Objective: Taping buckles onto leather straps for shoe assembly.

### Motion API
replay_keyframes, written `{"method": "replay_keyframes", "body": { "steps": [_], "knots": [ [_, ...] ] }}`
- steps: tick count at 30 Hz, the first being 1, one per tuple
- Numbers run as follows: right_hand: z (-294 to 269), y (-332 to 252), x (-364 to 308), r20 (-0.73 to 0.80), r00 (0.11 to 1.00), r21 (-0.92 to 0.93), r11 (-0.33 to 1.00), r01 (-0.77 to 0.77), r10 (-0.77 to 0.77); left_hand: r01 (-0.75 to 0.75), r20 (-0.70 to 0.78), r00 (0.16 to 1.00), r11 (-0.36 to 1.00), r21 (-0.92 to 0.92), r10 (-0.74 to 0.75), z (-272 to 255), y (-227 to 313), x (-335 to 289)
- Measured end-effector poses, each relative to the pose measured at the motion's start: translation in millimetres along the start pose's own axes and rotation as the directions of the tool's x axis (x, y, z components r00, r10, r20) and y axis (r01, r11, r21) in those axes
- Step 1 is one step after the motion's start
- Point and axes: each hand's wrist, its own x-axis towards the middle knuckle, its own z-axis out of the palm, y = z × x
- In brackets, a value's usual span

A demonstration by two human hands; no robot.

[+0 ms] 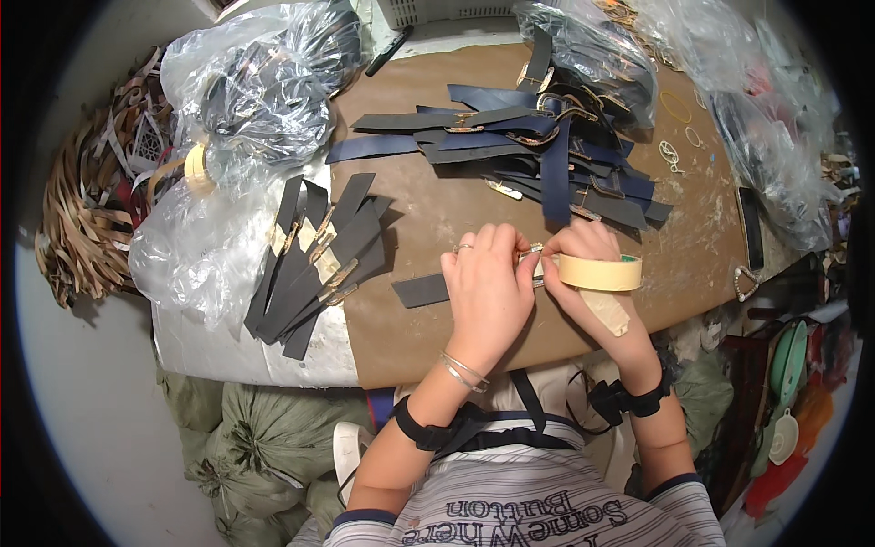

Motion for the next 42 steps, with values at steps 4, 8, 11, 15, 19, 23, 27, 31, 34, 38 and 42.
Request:
{"method": "replay_keyframes", "body": {
  "steps": [4,8,11,15,19,23,27,31,34,38,42],
  "knots": [
    [8,5,-5,-0.034,0.994,-0.023,0.994,0.105,-0.105,0.042,0.025,0.999,0.999,-0.006,-0.042,4,0,4],
    [3,1,-16,-0.169,0.943,0.037,0.954,0.297,-0.286,0.057,0.025,0.998,0.998,-0.009,-0.057,8,0,5],
    [-13,-4,-38,-0.259,0.954,0.105,0.978,0.183,-0.151,0.001,-0.05,0.999,1.0,-0.001,-0.001,5,-6,-4],
    [-37,-13,-56,-0.297,0.941,0.196,0.974,-0.109,0.165,-0.123,-0.053,0.991,0.992,0.038,0.125,-6,2,-11],
    [-43,-8,-74,-0.32,0.891,0.35,0.914,-0.205,0.322,-0.148,0.056,0.987,0.988,-0.052,0.151,-42,10,-30],
    [-43,5,-95,-0.284,0.852,0.524,0.815,-0.247,0.44,0.027,-0.142,0.99,0.968,0.25,0.009,-108,-41,-28],
    [-43,4,-93,-0.251,0.864,0.555,0.796,-0.241,0.437,0.103,-0.147,0.987,0.946,0.307,-0.06,-131,-102,-23],
    [-43,-1,-86,-0.242,0.849,0.609,0.755,-0.244,0.47,0.137,-0.252,0.966,0.941,0.309,-0.058,-141,-133,2],
    [-42,2,-90,-0.25,0.842,0.631,0.74,-0.232,0.477,0.167,-0.2,0.973,0.943,0.288,-0.112,-150,-149,19],
    [-43,1,-96,-0.182,0.796,0.721,0.628,-0.291,0.578,0.071,-0.267,0.961,0.865,0.496,0.074,-141,-101,45],
    [-45,-3,-102,-0.143,0.854,0.631,0.711,-0.31,0.5,-0.35,0.03,0.932,0.877,0.33,0.361,-102,-49,101]
  ]
}}
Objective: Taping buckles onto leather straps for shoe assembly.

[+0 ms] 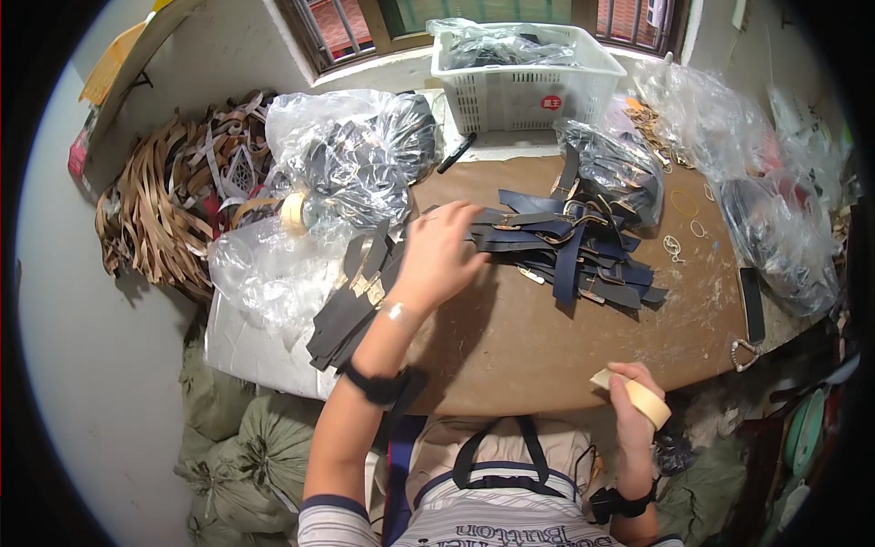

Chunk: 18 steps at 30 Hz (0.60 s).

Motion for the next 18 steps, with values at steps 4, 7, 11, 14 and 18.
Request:
{"method": "replay_keyframes", "body": {
  "steps": [4,7,11,14,18],
  "knots": [
    [14,-21,-10,0.095,0.995,0.009,1.0,-0.007,0.007,-0.099,0.077,0.993,0.991,0.087,0.092,51,-6,32],
    [9,-24,-14,0.112,0.993,-0.032,0.999,-0.038,0.042,-0.026,0.319,0.948,0.999,0.027,0.017,58,25,19],
    [1,-10,-14,0.089,0.99,0.004,0.994,-0.112,0.111,-0.081,0.196,0.98,0.955,0.285,0.024,52,97,-54],
    [-1,-13,-12,0.136,0.987,-0.003,0.997,-0.083,0.083,-0.035,0.167,0.986,0.977,0.211,-0.001,30,118,-91],
    [-1,-16,-12,0.187,0.976,-0.005,0.994,-0.11,0.109,0.144,-0.005,0.99,0.989,-0.037,-0.144,22,97,-89]
  ]
}}
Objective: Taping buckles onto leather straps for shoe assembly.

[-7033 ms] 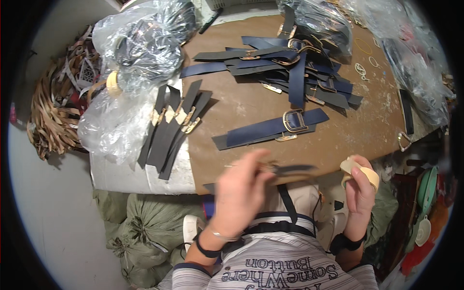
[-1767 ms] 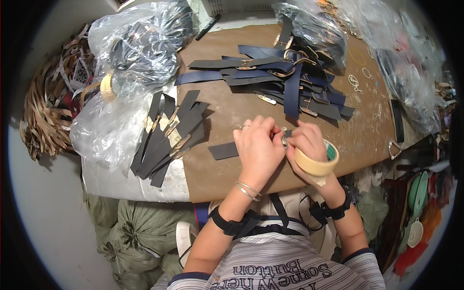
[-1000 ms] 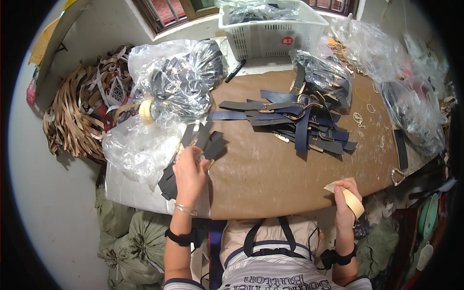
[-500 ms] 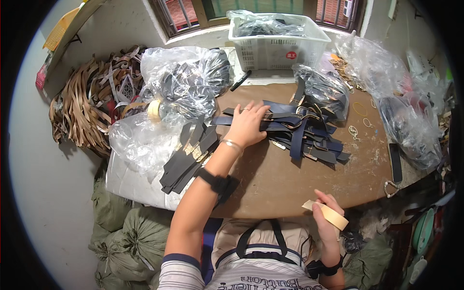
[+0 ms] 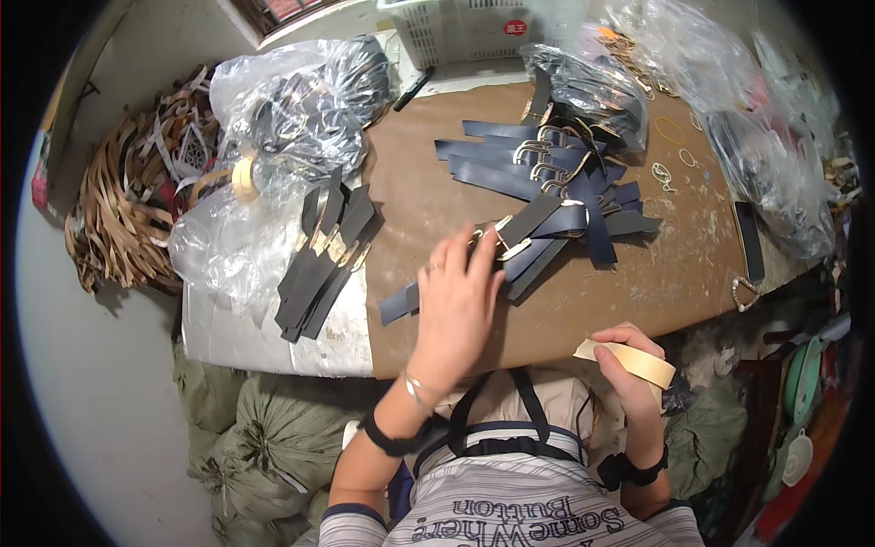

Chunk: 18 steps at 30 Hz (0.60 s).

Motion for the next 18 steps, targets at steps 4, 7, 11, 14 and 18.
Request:
{"method": "replay_keyframes", "body": {
  "steps": [4,7,11,14,18],
  "knots": [
    [9,-13,-2,0.082,0.996,-0.001,1.0,-0.03,0.03,0.063,0.122,0.991,0.989,-0.135,-0.047,0,-23,18],
    [9,-20,-7,0.089,0.996,-0.034,0.999,-0.028,0.031,0.017,0.096,0.995,0.985,-0.171,0.0,-3,-28,8],
    [-2,-25,-14,-0.003,0.995,-0.02,0.995,-0.1,0.1,-0.159,-0.069,0.986,0.979,-0.126,0.151,-21,-24,-23],
    [-8,-43,-16,0.021,0.977,0.129,0.968,-0.214,0.213,-0.268,0.019,0.961,0.944,-0.194,0.277,-27,-18,-56],
    [-3,-47,-8,0.09,0.975,0.112,0.971,-0.212,0.203,-0.204,0.127,0.968,0.972,-0.113,0.218,-33,-16,-67]
  ]
}}
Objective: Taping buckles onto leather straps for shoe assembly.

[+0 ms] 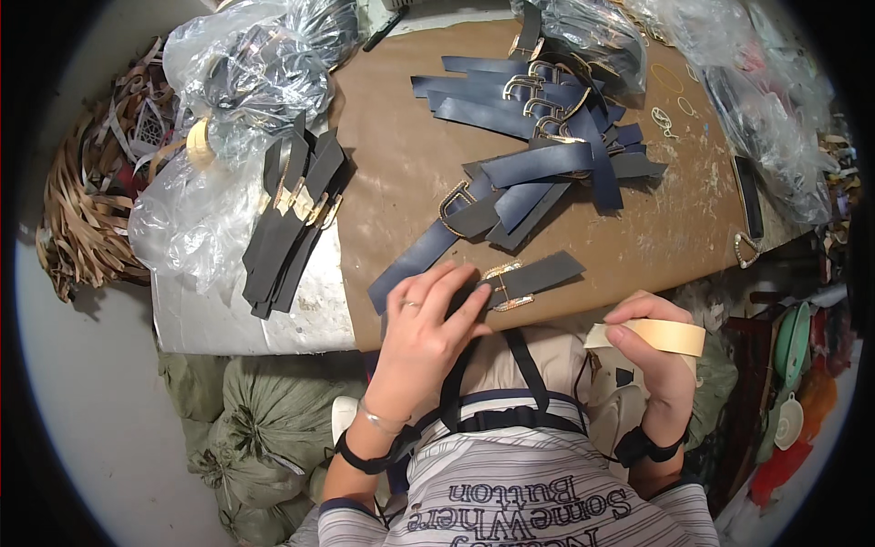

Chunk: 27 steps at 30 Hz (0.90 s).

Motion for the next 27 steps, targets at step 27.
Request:
{"method": "replay_keyframes", "body": {
  "steps": [27],
  "knots": [
    [56,16,79,0.34,0.865,-0.641,0.582,0.501,-0.369,0.046,-0.088,0.996,0.965,0.259,-0.024,57,33,-32]
  ]
}}
